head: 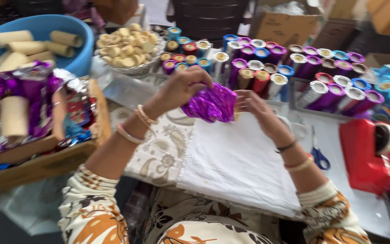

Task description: The person wraps a small cylindrical candle in a sheet of silver foil, folding the edges to create a neat package. They then place the wrapped candle into a tray with other finished items. Later, they pick up a purple foil sheet and begin wrapping another candle.

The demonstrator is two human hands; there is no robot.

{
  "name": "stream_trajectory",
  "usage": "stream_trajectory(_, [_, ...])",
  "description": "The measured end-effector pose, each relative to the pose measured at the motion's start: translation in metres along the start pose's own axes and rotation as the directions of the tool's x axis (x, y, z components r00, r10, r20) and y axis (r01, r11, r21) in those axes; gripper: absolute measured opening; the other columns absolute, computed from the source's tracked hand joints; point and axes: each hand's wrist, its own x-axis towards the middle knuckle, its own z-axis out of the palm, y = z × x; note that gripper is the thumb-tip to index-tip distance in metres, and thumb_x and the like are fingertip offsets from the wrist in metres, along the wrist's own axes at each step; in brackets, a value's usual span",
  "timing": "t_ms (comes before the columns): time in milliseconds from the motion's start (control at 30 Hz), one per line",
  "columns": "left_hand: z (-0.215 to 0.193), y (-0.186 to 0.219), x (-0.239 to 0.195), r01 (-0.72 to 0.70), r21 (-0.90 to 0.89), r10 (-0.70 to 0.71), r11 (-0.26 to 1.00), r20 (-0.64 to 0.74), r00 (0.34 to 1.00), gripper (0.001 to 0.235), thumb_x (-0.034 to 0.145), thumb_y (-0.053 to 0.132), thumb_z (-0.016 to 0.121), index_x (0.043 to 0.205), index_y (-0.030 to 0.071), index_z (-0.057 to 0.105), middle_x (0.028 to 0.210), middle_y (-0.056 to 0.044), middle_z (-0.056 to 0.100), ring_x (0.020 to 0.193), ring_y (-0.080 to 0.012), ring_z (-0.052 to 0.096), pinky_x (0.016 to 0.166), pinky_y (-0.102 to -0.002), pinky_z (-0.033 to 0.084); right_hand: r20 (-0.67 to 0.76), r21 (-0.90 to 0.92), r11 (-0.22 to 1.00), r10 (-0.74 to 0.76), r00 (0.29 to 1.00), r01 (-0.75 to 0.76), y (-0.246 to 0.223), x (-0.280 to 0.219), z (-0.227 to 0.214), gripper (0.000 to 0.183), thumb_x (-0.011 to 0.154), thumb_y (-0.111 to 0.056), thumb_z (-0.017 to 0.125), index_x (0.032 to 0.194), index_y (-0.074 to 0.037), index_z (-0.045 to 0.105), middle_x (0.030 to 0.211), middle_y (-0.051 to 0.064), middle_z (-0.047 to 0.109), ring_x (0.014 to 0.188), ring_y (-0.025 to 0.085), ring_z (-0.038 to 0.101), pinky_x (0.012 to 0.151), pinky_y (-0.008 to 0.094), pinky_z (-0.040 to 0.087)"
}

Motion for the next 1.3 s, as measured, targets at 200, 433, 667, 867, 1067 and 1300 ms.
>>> stream_trajectory(200, [0.099,-0.022,0.026,0.15,-0.239,-0.145,0.959,0.038,0.989,0.028,0.093,0.002,0.077,0.118,0.008,0.066,0.099,-0.006,0.071,0.087,-0.0161,0.068,0.078,-0.03,0.059,-0.138,0.174,0.98,0.124,0.983,-0.099,0.005,-0.008,-0.003,0.036,0.102,-0.025,0.066,0.129,-0.001,0.062,0.111,0.003,0.069,0.102,0.011,0.064,0.09,0.028,0.054])
stream_trajectory(433, [0.143,-0.05,0.01,0.374,-0.683,-0.268,0.628,0.262,0.927,0.084,0.082,0.011,0.086,0.148,0.016,0.035,0.113,-0.011,0.065,0.105,-0.0221,0.07,0.089,-0.034,0.065,-0.479,-0.03,0.998,-0.062,0.876,0.054,0.049,-0.015,-0.032,0.012,0.106,-0.013,0.067,0.106,0.0,0.066,0.093,-0.003,0.063,0.082,0.003,0.056,0.069,0.021,0.05])
stream_trajectory(667, [0.134,-0.078,-0.011,0.427,-0.765,-0.38,0.482,0.257,0.888,0.058,0.089,0.009,0.082,0.139,0.009,0.051,0.099,-0.006,0.066,0.096,-0.0134,0.065,0.085,-0.028,0.057,-0.607,-0.171,0.985,-0.081,0.791,-0.03,0.037,-0.012,-0.023,0.014,0.104,-0.015,0.066,0.103,-0.001,0.069,0.085,-0.004,0.064,0.077,0.0,0.054,0.064,0.02,0.047])
stream_trajectory(867, [0.153,-0.087,-0.017,0.234,-0.864,-0.464,0.446,0.001,0.886,0.033,0.101,0.011,0.071,0.128,0.009,0.051,0.106,-0.001,0.063,0.098,-0.0074,0.062,0.086,-0.025,0.058,-0.634,0.076,0.99,-0.045,0.772,0.12,0.06,-0.014,-0.033,0.017,0.106,-0.019,0.064,0.107,-0.002,0.069,0.094,-0.003,0.067,0.081,0.001,0.059,0.07,0.02,0.051])
stream_trajectory(1067, [0.158,-0.077,-0.011,0.253,-0.844,-0.616,0.474,-0.112,0.78,0.018,0.096,0.011,0.068,0.111,0.007,0.059,0.09,0.0,0.068,0.079,-0.0054,0.065,0.065,-0.02,0.059,-0.633,0.244,0.936,-0.045,0.773,0.254,0.058,-0.013,-0.031,0.018,0.108,-0.021,0.061,0.107,-0.004,0.066,0.095,-0.001,0.069,0.082,0.003,0.063,0.072,0.02,0.054])
stream_trajectory(1300, [0.18,-0.098,-0.028,0.135,-0.828,-0.633,0.545,-0.3,0.714,0.006,0.109,0.01,0.064,0.105,0.007,0.061,0.087,0.008,0.05,0.078,-0.0022,0.04,0.065,-0.017,0.035,-0.648,0.189,0.959,-0.041,0.76,0.213,0.063,-0.013,-0.046,0.014,0.107,-0.018,0.063,0.108,-0.004,0.065,0.098,0.001,0.07,0.083,0.004,0.066,0.074,0.021,0.057])
